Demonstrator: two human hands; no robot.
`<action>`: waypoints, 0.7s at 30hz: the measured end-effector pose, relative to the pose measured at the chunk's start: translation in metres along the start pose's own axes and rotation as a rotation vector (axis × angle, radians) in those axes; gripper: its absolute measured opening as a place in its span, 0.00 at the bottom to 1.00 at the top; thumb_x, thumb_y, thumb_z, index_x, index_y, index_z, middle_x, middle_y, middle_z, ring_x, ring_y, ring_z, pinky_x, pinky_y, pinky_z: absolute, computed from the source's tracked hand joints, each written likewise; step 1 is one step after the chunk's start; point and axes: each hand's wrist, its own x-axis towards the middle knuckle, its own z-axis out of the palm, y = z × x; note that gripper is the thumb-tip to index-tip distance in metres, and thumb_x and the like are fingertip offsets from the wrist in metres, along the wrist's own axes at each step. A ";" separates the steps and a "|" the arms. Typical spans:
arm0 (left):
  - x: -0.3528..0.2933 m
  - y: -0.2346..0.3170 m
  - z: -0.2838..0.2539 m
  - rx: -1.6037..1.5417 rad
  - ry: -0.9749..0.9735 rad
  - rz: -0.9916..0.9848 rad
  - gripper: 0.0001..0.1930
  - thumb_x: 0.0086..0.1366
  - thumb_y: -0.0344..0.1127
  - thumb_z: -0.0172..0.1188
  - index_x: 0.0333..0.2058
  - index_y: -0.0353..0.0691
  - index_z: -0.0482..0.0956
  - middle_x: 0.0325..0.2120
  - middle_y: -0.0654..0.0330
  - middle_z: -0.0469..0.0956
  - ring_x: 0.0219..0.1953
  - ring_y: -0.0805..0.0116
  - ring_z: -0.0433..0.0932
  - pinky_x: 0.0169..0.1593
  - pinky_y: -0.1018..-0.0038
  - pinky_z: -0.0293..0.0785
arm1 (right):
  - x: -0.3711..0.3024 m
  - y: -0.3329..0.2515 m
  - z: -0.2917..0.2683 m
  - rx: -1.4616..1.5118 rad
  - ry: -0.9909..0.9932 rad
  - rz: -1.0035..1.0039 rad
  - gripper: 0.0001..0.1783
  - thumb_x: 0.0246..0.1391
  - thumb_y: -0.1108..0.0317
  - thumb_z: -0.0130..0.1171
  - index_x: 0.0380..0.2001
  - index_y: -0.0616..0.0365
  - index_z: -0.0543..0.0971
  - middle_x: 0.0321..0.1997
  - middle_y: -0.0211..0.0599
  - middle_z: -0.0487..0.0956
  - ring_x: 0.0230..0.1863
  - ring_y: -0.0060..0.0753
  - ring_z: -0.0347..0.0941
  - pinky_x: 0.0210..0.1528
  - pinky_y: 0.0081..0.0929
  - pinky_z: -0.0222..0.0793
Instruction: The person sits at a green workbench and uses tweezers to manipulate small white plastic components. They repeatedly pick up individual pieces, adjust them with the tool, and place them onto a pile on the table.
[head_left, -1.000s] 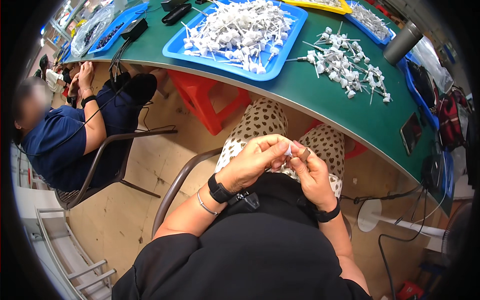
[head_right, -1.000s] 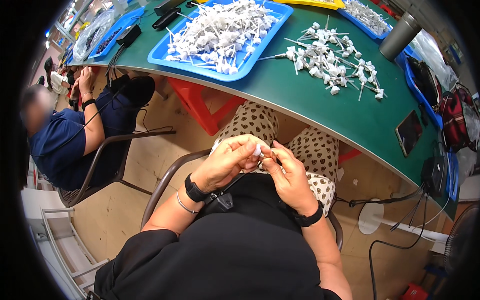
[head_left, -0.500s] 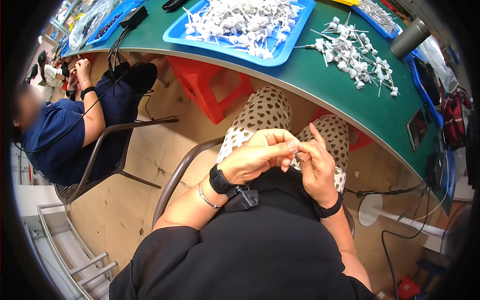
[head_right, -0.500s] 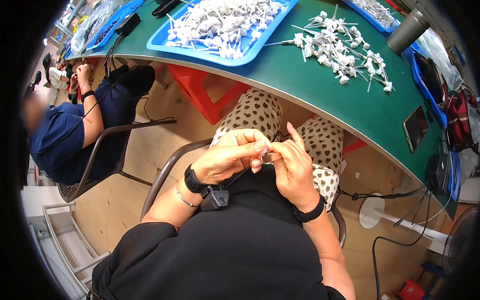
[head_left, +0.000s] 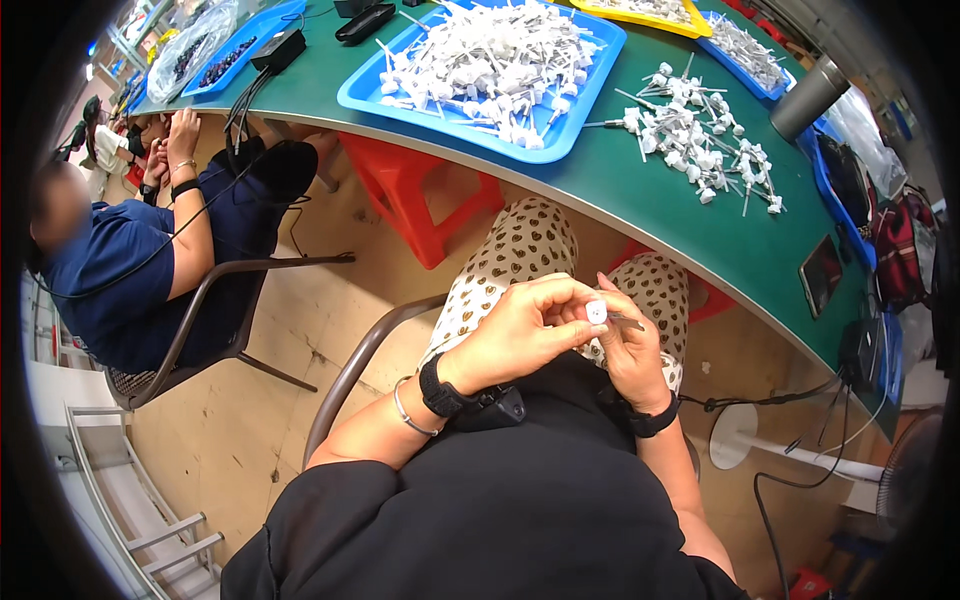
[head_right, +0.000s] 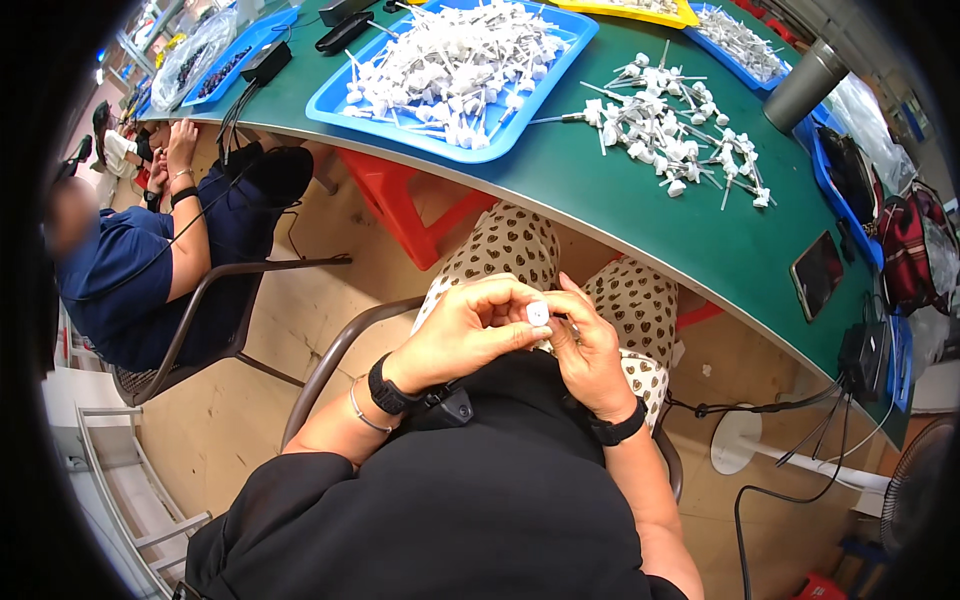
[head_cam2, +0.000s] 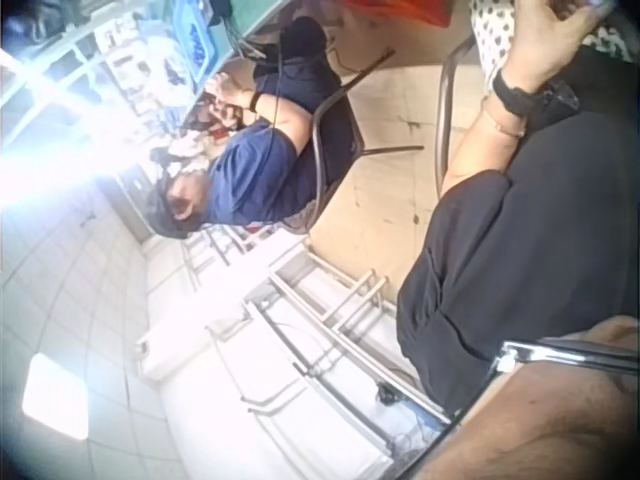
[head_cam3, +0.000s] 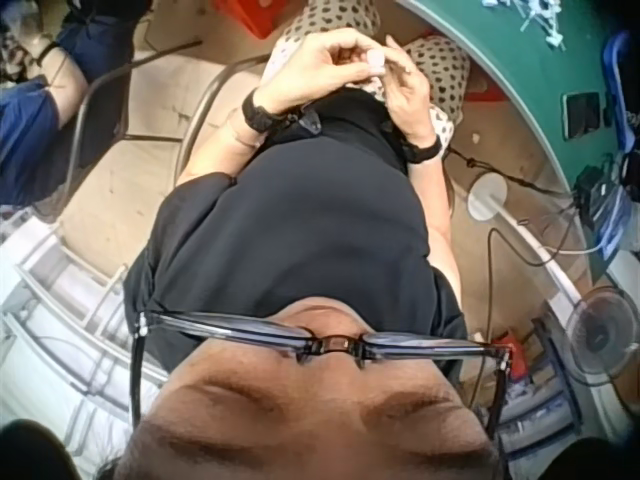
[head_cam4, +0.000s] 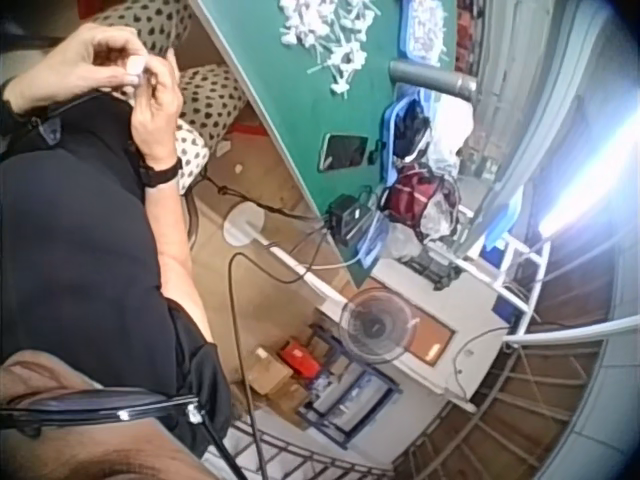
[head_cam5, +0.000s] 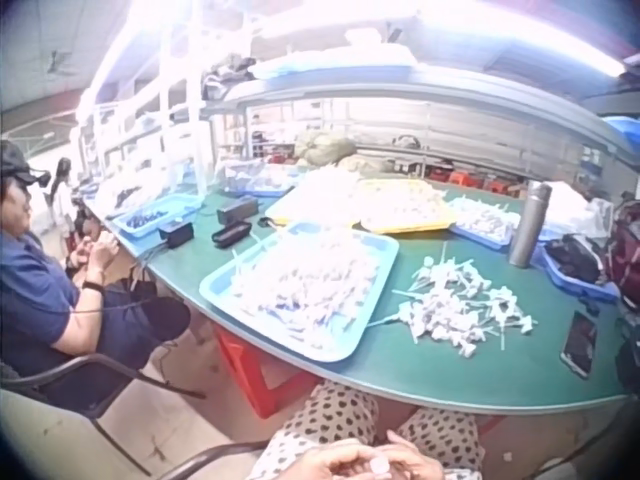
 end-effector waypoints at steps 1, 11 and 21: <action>0.000 -0.001 0.000 0.040 0.005 0.023 0.09 0.67 0.27 0.62 0.44 0.33 0.79 0.36 0.65 0.79 0.38 0.80 0.79 0.43 0.80 0.78 | 0.000 0.001 0.000 0.008 -0.005 0.009 0.09 0.65 0.71 0.56 0.47 0.58 0.77 0.43 0.34 0.83 0.45 0.30 0.80 0.73 0.52 0.50; 0.000 -0.001 0.001 0.178 0.050 0.077 0.08 0.66 0.28 0.64 0.42 0.33 0.80 0.35 0.65 0.78 0.36 0.81 0.78 0.40 0.81 0.77 | -0.005 0.004 0.004 0.126 0.021 0.122 0.11 0.64 0.74 0.55 0.49 0.60 0.77 0.45 0.36 0.83 0.47 0.33 0.80 0.72 0.46 0.54; 0.001 0.005 0.001 0.223 0.109 0.105 0.07 0.64 0.28 0.66 0.39 0.33 0.80 0.35 0.66 0.75 0.32 0.84 0.74 0.35 0.84 0.72 | -0.007 0.000 -0.001 0.164 -0.016 0.259 0.14 0.68 0.69 0.53 0.54 0.61 0.76 0.47 0.38 0.82 0.47 0.29 0.78 0.65 0.35 0.64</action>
